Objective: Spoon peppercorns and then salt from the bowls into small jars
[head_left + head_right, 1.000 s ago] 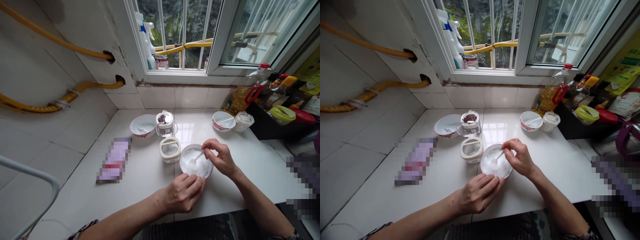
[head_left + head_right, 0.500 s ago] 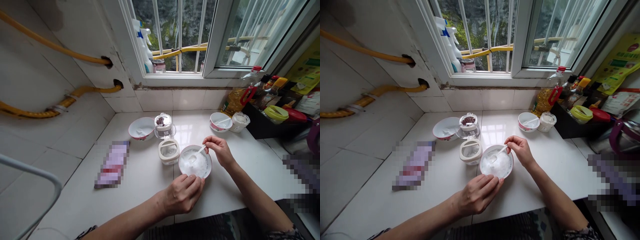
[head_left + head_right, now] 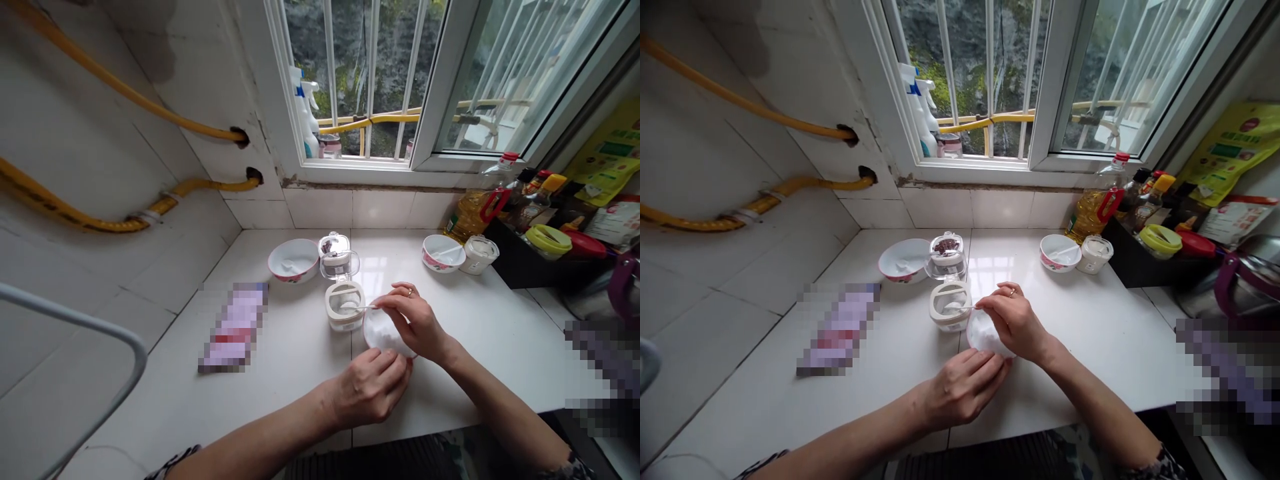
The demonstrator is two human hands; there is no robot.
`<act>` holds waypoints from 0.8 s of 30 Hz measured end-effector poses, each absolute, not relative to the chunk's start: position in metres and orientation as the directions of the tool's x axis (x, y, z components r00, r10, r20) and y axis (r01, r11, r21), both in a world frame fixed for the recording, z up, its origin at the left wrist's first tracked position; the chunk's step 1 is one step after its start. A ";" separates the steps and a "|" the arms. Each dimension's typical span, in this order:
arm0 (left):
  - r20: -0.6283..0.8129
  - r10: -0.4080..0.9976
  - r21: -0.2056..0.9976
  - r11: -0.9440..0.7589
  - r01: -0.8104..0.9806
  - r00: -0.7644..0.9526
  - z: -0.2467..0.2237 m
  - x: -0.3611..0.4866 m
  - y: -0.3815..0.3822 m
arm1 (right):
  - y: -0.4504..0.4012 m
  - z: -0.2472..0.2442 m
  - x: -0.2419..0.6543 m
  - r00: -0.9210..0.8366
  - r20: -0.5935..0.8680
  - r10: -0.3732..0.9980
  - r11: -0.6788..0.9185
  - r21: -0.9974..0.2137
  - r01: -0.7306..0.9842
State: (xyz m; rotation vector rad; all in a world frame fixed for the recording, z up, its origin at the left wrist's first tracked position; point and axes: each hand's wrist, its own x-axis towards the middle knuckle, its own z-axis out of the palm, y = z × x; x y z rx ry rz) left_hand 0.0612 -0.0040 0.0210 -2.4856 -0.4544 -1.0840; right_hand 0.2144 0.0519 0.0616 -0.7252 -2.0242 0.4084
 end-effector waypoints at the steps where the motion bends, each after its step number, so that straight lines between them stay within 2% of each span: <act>1: 0.746 0.137 -0.223 -0.870 0.439 0.652 0.021 0.061 -0.004 | 0.052 0.062 0.216 -0.411 0.672 0.617 0.787 -0.511 0.346; 4: 0.720 0.135 -0.248 -0.866 0.435 0.680 0.020 0.060 -0.004 | 0.052 0.065 0.226 -0.268 0.675 0.687 0.721 -0.589 0.365; 8: 0.704 0.147 -0.249 -0.865 0.435 0.695 0.021 0.058 -0.005 | 0.052 0.068 0.243 -0.125 0.579 0.806 0.584 -0.740 0.334; 18: 0.724 0.162 -0.178 -0.895 0.409 0.670 0.026 0.058 -0.005 | 0.053 0.062 0.244 -0.201 0.531 0.823 0.561 -0.707 0.431; 21: 0.722 0.164 -0.173 -0.898 0.405 0.672 0.027 0.058 -0.005 | 0.052 0.062 0.242 -0.218 0.466 0.858 0.514 -0.756 0.406; 24: 0.716 0.162 -0.181 -0.897 0.404 0.680 0.028 0.057 -0.005 | 0.053 0.064 0.241 -0.177 0.344 0.922 0.385 -0.864 0.325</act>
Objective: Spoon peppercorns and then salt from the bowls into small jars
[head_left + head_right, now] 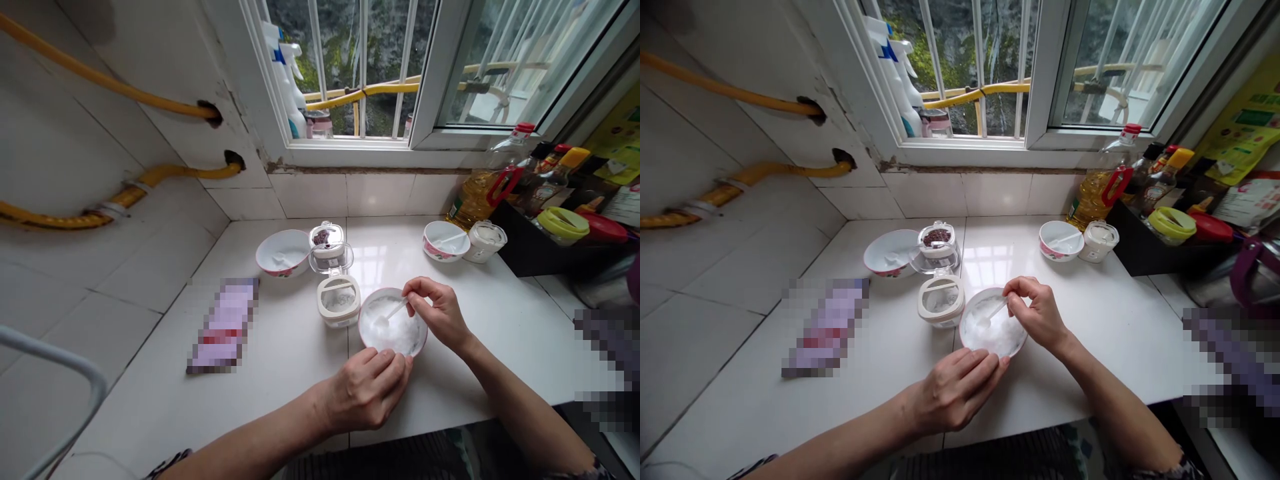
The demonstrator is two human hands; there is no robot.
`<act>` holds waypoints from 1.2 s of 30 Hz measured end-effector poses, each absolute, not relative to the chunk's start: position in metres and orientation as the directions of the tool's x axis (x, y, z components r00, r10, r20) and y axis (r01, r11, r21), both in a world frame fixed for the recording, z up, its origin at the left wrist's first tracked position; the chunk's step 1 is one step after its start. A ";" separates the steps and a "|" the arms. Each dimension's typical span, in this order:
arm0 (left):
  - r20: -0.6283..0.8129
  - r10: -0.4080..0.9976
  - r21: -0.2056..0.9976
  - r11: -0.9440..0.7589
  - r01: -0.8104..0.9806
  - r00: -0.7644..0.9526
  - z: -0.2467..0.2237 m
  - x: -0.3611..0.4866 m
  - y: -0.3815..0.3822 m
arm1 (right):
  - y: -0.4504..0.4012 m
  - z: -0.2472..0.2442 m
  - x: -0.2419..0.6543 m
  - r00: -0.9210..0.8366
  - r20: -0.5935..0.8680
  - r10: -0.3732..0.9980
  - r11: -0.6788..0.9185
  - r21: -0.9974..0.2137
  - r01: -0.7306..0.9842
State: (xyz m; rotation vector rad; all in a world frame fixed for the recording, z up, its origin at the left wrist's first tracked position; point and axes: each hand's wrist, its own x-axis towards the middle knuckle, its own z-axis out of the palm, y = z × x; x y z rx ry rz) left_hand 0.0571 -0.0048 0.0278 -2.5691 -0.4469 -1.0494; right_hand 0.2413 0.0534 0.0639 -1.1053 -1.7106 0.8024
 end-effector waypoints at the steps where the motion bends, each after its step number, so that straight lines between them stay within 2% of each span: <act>1: 0.715 0.161 -0.182 -0.896 0.404 0.680 0.028 0.057 -0.005 | 0.055 0.064 0.242 -0.160 0.304 0.939 0.339 -0.896 0.289; 4: 0.719 0.156 -0.182 -0.898 0.400 0.678 0.028 0.057 -0.004 | 0.059 0.065 0.244 -0.118 0.227 0.967 0.247 -0.947 0.206; 9: 0.712 0.163 -0.189 -0.892 0.410 0.683 0.028 0.057 -0.004 | 0.064 0.064 0.247 -0.091 0.204 0.975 0.218 -0.958 0.188; 15: 0.713 0.151 -0.206 -0.889 0.410 0.684 0.027 0.057 -0.005 | 0.063 0.066 0.251 -0.076 0.284 0.956 0.293 -0.908 0.300; 20: 0.710 0.155 -0.206 -0.887 0.413 0.687 0.027 0.057 -0.005 | 0.060 0.065 0.248 -0.173 0.308 0.935 0.353 -0.853 0.385; 28: 0.713 0.157 -0.205 -0.885 0.417 0.684 0.025 0.057 -0.005 | 0.063 0.064 0.247 -0.186 0.140 0.972 0.169 -0.974 0.148; 36: 0.712 0.157 -0.224 -0.873 0.433 0.684 0.024 0.059 -0.005 | 0.074 0.060 0.251 -0.115 0.071 0.991 0.074 -0.997 0.024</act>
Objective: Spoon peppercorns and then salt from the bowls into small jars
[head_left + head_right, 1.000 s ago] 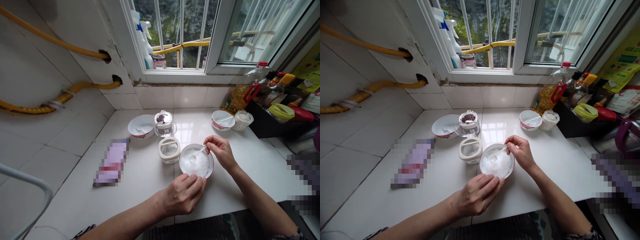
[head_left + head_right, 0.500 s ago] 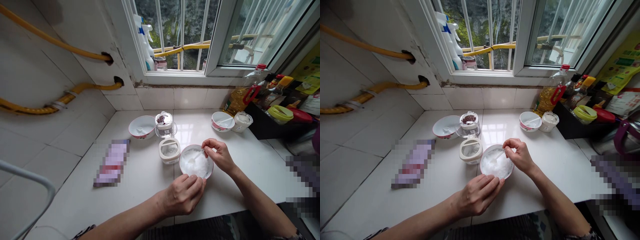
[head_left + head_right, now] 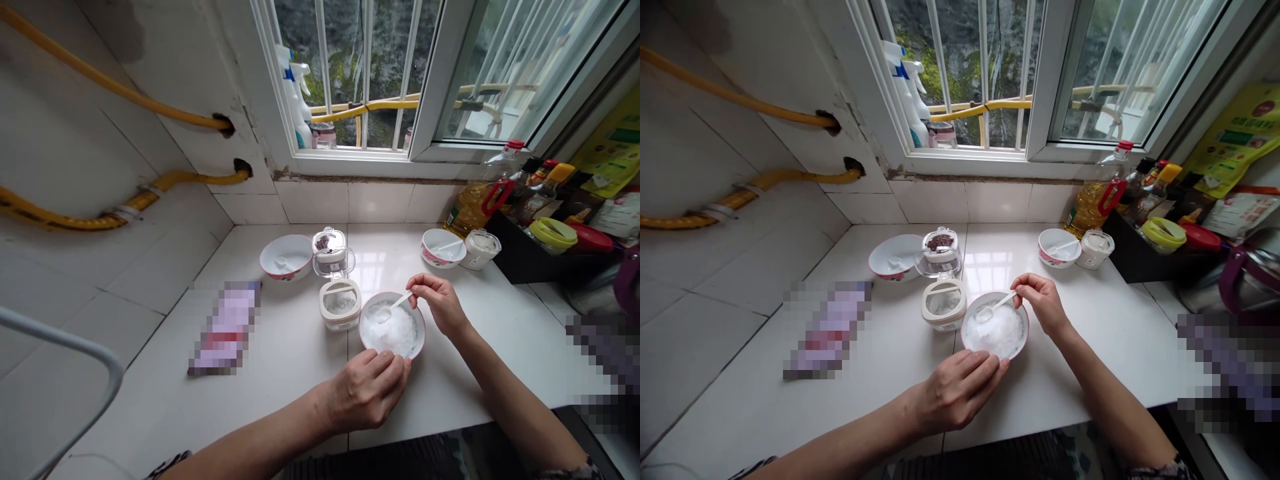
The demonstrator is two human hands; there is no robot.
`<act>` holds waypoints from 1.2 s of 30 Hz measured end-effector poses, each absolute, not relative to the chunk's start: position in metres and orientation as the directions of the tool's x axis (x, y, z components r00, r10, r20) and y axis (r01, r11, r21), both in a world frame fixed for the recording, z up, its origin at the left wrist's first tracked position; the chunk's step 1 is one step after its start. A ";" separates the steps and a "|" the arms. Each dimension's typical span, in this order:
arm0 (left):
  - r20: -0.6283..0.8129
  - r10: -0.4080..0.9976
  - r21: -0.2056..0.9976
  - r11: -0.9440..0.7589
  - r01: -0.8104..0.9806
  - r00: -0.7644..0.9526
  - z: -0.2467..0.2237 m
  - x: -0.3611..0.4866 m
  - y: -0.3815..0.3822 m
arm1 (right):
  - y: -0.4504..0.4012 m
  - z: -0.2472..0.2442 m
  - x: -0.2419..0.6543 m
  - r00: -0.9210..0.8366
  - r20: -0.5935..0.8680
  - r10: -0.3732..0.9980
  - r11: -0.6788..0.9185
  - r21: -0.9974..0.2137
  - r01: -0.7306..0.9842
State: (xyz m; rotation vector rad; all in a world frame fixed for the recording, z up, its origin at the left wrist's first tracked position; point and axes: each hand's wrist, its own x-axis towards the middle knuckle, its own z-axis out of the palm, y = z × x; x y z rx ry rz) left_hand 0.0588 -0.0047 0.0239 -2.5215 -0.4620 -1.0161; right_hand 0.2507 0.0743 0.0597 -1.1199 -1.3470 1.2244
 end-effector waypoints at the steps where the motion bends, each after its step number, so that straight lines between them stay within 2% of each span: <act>1: 0.719 0.153 -0.221 -0.875 0.432 0.678 0.024 0.059 -0.004 | 0.075 0.060 0.250 -0.103 0.071 0.992 0.073 -0.997 0.013; 6: 0.750 0.131 -0.215 -0.878 0.427 0.649 0.021 0.061 -0.003 | 0.069 0.063 0.235 -0.086 0.126 0.988 0.125 -0.992 -0.017; 10: 0.740 0.126 -0.236 -0.872 0.430 0.661 0.017 0.061 -0.003 | 0.058 0.065 0.220 -0.108 0.307 0.946 0.316 -0.945 0.088; 12: 0.725 0.131 -0.240 -0.872 0.426 0.676 0.015 0.061 -0.003 | 0.056 0.064 0.215 -0.181 0.464 0.867 0.495 -0.839 0.224; 14: 0.718 0.136 -0.242 -0.871 0.428 0.683 0.014 0.061 -0.003 | 0.056 0.063 0.214 -0.328 0.597 0.732 0.681 -0.649 0.338; 16: 0.730 0.133 -0.237 -0.871 0.430 0.671 0.014 0.061 -0.003 | 0.056 0.064 0.214 -0.446 0.662 0.602 0.798 -0.480 0.366; 17: 0.738 0.128 -0.232 -0.873 0.428 0.662 0.014 0.061 -0.003 | 0.056 0.065 0.215 -0.459 0.681 0.571 0.820 -0.444 0.361; 18: 0.744 0.125 -0.228 -0.876 0.426 0.656 0.014 0.061 -0.003 | 0.056 0.066 0.217 -0.438 0.694 0.572 0.819 -0.447 0.360; 20: 0.746 0.129 -0.224 -0.876 0.428 0.654 0.015 0.061 -0.003 | 0.054 0.068 0.222 -0.324 0.685 0.653 0.754 -0.546 0.365; 23: 0.728 0.138 -0.240 -0.866 0.438 0.672 0.017 0.061 -0.003 | 0.054 0.071 0.234 -0.149 0.549 0.822 0.564 -0.753 0.337; 25: 0.723 0.141 -0.246 -0.862 0.443 0.676 0.019 0.061 -0.004 | 0.056 0.071 0.243 -0.114 0.478 0.871 0.486 -0.804 0.342; 31: 0.734 0.140 -0.210 -0.884 0.418 0.664 0.022 0.060 -0.004 | 0.061 0.071 0.254 -0.190 0.507 0.841 0.532 -0.709 0.463; 36: 0.700 0.149 -0.237 -0.874 0.423 0.699 0.021 0.059 -0.004 | 0.060 0.069 0.249 -0.274 0.517 0.811 0.580 -0.649 0.492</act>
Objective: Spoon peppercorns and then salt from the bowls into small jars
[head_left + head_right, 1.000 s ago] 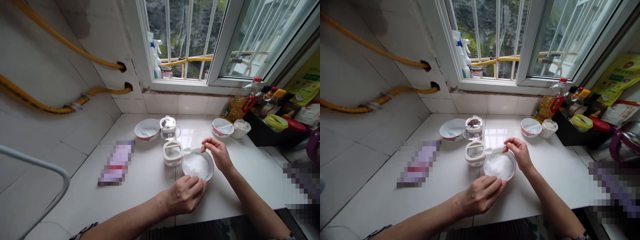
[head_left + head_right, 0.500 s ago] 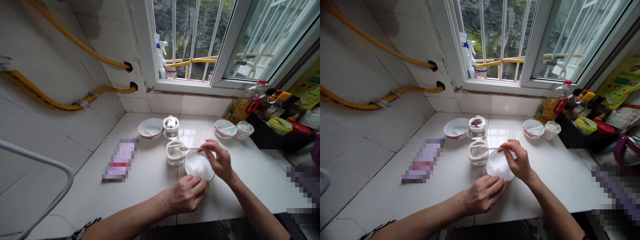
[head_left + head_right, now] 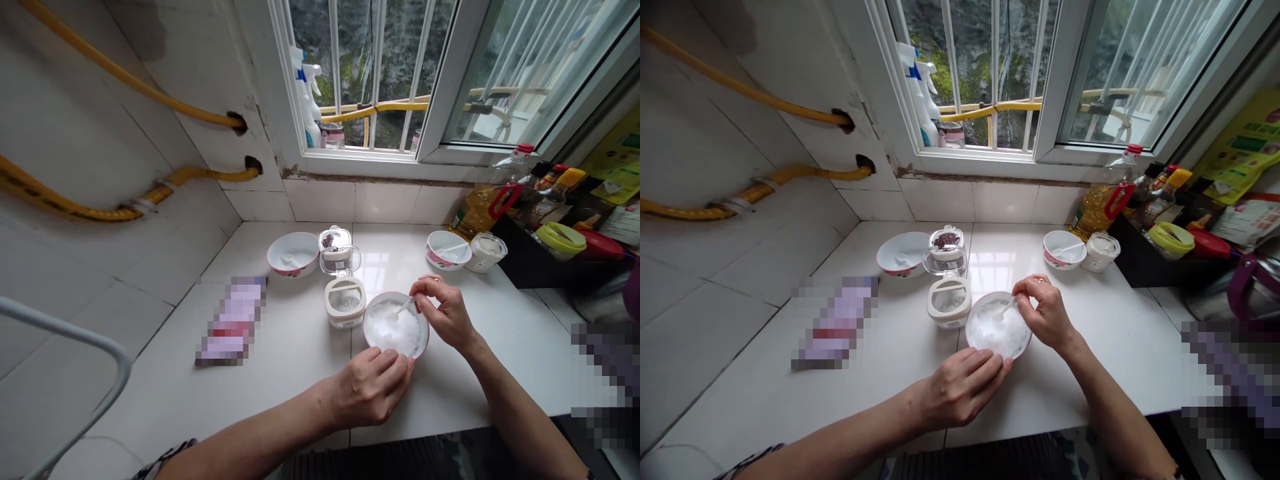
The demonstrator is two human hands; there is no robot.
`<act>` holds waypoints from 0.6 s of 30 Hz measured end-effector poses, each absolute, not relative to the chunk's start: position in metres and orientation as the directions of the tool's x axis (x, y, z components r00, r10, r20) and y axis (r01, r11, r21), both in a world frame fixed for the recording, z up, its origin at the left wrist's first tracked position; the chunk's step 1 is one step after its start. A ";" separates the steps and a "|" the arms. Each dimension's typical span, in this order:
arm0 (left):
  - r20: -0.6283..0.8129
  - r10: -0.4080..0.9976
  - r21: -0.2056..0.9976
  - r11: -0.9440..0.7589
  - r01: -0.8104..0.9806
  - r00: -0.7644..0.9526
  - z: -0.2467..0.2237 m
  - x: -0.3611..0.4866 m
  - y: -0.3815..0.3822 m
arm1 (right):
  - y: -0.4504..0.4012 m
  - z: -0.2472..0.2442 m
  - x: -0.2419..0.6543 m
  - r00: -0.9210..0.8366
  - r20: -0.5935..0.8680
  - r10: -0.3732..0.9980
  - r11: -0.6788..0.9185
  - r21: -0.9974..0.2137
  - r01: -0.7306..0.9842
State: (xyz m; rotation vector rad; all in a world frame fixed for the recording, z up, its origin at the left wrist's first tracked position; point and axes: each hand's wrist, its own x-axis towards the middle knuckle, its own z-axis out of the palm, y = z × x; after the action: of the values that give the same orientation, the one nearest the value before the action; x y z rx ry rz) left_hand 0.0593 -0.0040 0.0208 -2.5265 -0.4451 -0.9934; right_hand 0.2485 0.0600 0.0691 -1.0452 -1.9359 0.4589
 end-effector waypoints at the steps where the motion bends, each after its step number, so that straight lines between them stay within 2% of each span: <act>1: 0.701 0.149 -0.239 -0.872 0.427 0.698 0.020 0.059 -0.004 | 0.060 0.068 0.247 -0.289 0.499 0.817 0.574 -0.659 0.485; 5: 0.709 0.153 -0.238 -0.867 0.438 0.689 0.020 0.060 -0.004 | 0.058 0.066 0.244 -0.291 0.416 0.861 0.507 -0.732 0.455; 12: 0.730 0.148 -0.218 -0.875 0.433 0.667 0.024 0.061 -0.004 | 0.062 0.069 0.249 -0.117 0.305 0.945 0.327 -0.891 0.314; 18: 0.746 0.140 -0.221 -0.870 0.440 0.651 0.024 0.061 -0.004 | 0.065 0.068 0.251 -0.099 0.284 0.954 0.300 -0.920 0.252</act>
State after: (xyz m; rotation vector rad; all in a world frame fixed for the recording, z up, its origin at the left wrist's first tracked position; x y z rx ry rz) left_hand 0.0609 -0.0042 0.0235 -2.4863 -0.4581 -1.0771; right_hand 0.2505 0.0652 0.0678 -1.1373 -1.5742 0.8853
